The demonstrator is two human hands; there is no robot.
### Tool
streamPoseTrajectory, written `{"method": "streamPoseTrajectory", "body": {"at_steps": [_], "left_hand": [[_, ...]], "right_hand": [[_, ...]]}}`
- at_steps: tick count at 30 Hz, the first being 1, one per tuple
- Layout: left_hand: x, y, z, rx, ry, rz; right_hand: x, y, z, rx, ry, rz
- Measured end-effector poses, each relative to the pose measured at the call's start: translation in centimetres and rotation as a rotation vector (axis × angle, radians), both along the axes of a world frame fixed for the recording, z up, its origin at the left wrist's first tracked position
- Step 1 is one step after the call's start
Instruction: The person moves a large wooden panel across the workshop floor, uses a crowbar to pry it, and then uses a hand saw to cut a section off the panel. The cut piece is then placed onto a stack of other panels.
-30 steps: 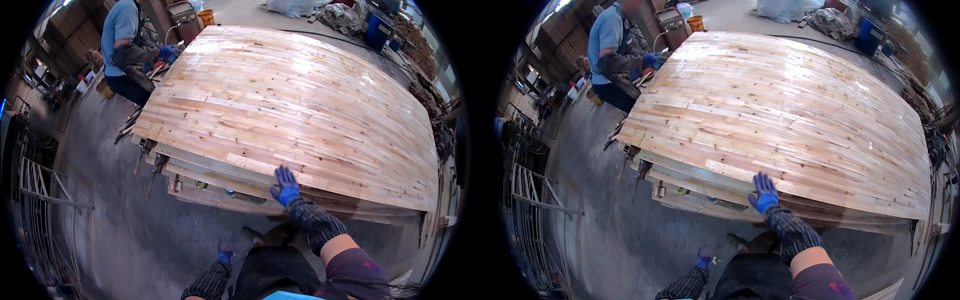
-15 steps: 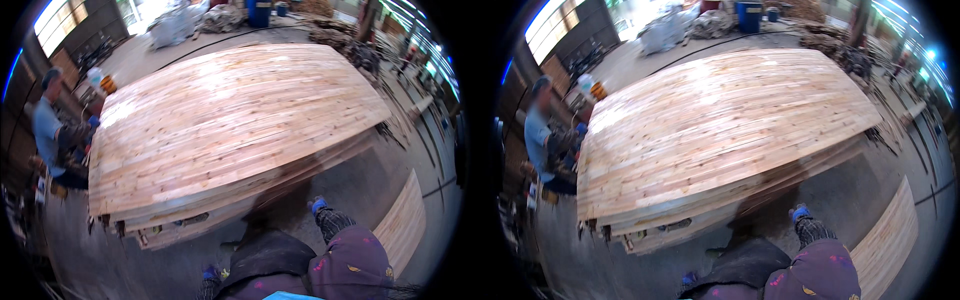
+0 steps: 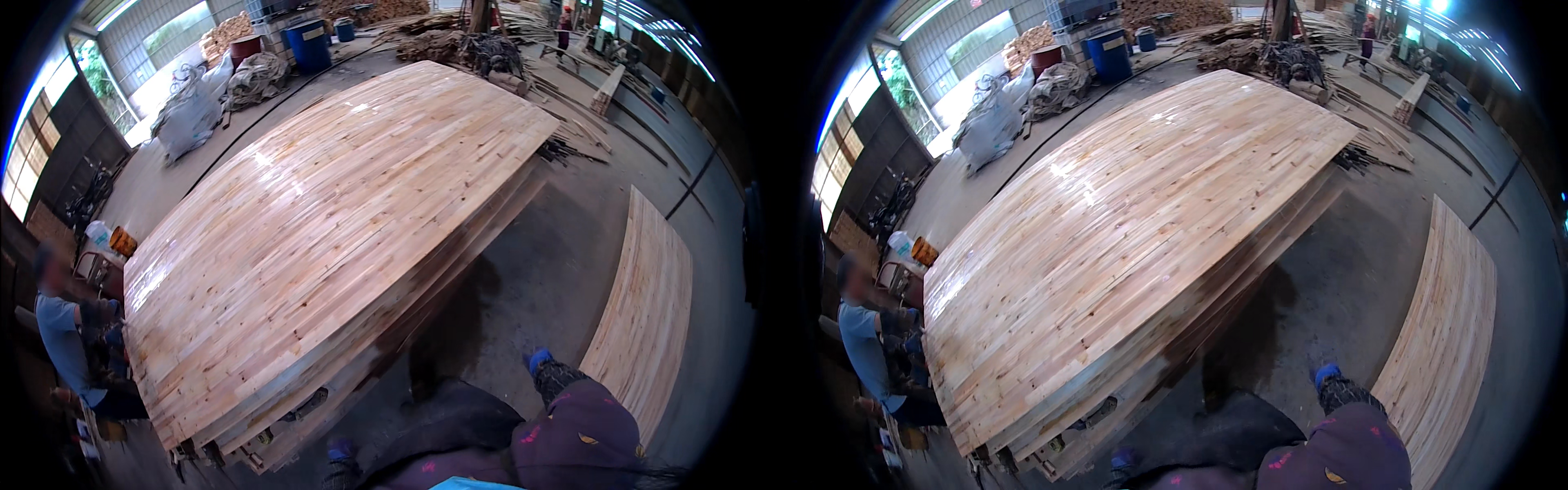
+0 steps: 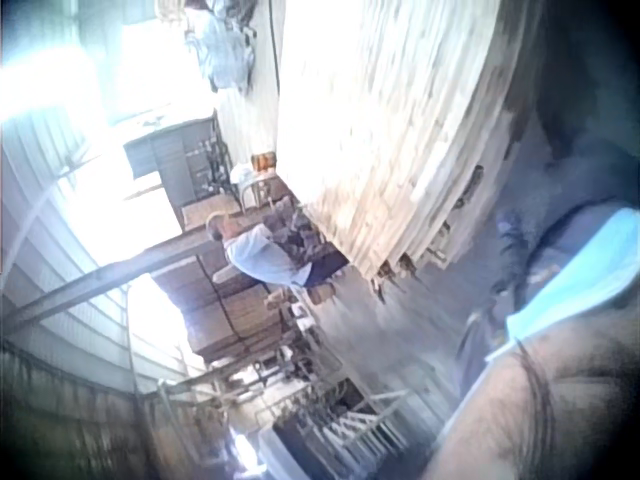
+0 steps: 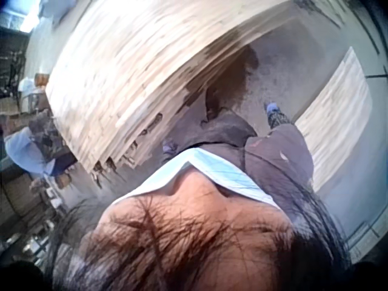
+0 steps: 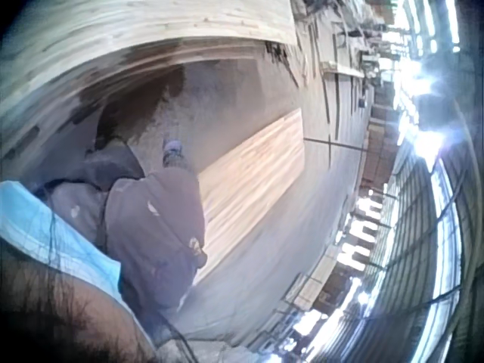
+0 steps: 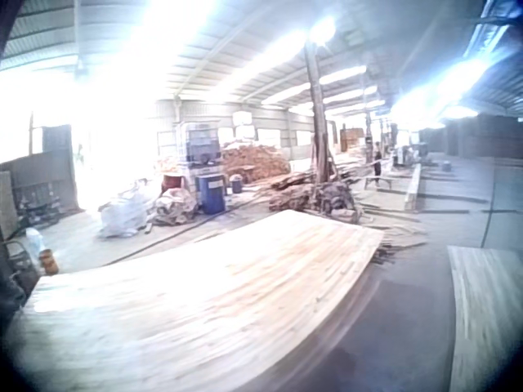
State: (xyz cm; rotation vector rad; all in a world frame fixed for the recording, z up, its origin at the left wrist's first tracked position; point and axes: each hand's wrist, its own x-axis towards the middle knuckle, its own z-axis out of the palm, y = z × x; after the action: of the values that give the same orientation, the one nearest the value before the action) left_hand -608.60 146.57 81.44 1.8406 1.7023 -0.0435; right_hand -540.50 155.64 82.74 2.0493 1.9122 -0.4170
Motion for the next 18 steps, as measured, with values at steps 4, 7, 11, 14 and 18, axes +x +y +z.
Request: {"method": "streamPoseTrajectory", "body": {"at_steps": [4,7,11,14,18], "left_hand": [[-2.4,-1.3,-1.9,-0.021,-0.214,0.345],[-1.5,-0.2,-1.9,-0.008,0.258,-0.254],[7.3,6.0,2.5,-0.176,-0.016,-0.031],[14.8,14.2,-1.8,-0.554,-0.668,0.824],[28.4,22.5,-3.1,-0.656,-1.239,1.199]], "right_hand": [[-1.8,-4.8,4.5,-0.388,0.061,-0.447],[-0.3,-5.1,4.6,-0.312,0.155,-0.477],[3.8,-3.9,3.4,-0.143,0.292,-0.82],[9.6,-2.1,1.9,0.018,0.396,-0.896],[20.9,-5.3,0.5,0.236,-0.03,-0.076]]}}
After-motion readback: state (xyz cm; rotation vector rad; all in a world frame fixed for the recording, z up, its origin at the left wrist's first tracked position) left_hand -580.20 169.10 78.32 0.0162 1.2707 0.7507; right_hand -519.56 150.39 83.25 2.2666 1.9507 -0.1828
